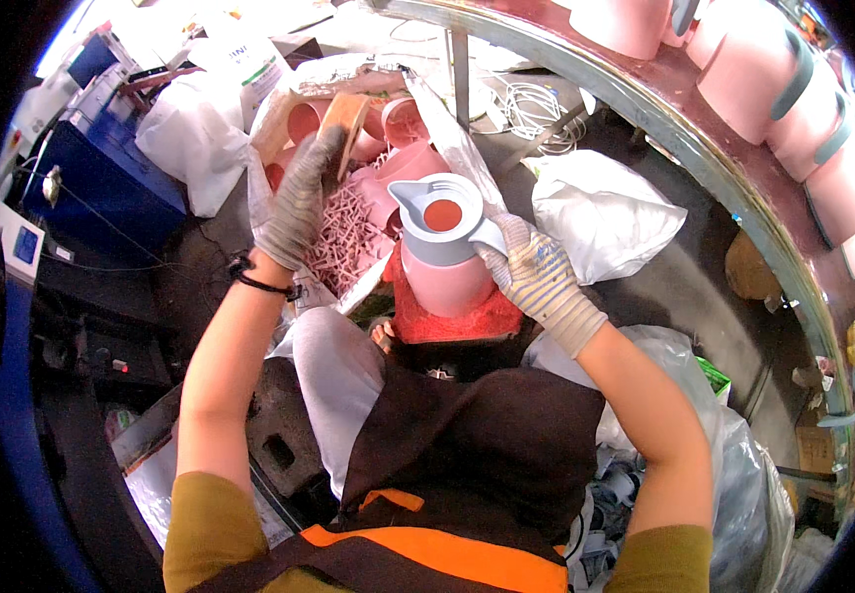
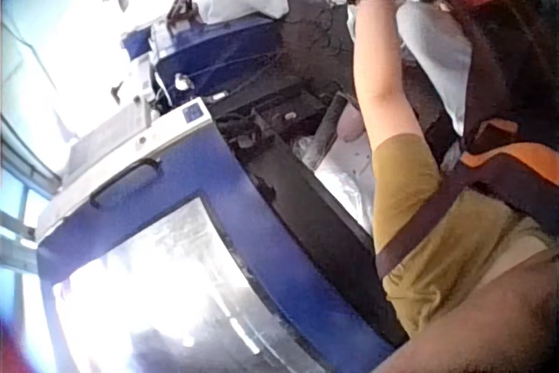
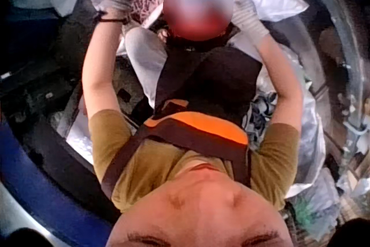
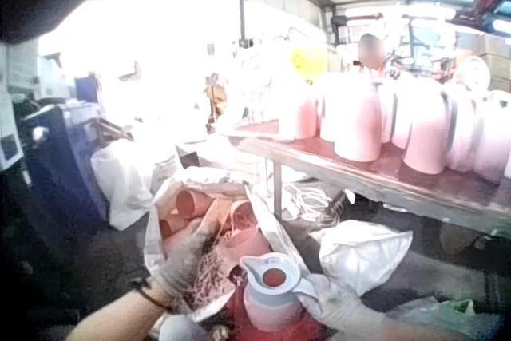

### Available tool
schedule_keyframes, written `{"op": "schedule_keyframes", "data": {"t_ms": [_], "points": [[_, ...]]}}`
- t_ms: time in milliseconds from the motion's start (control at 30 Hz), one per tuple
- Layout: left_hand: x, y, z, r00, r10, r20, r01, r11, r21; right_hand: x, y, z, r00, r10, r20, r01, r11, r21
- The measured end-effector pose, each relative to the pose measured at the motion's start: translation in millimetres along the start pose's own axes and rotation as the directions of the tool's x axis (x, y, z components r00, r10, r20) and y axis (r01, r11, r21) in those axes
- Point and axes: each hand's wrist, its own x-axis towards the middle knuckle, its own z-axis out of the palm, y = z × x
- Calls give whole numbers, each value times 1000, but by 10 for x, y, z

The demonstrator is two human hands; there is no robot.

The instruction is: The person assembles pink plastic containers by picking up a pink base, fitting a grey lid onto it, and wiping the assembled container with a cloth.

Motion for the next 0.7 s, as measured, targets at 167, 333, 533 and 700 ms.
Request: {"op": "schedule_keyframes", "data": {"t_ms": [167, 333, 533, 700], "points": [[-18, 897, 345, 667, 649, 366, -712, 408, 572, -51, 87, 54, 997, -17, -72, 12, 998, -66], [-45, 909, 643, 939, 303, 161, -341, 881, 329, -112, 41, 236, 980, 52, -190, -38, 996, 79], [-259, -69, 274, 998, -57, 31, 54, 994, 93, 2, -10, 29, 991, 137, -5, -137, 990, 25], [-292, -846, 89, 992, -114, -52, 125, 925, 359, -31, 18, -82, 990, 141, 23, -142, 986, 86]]}}
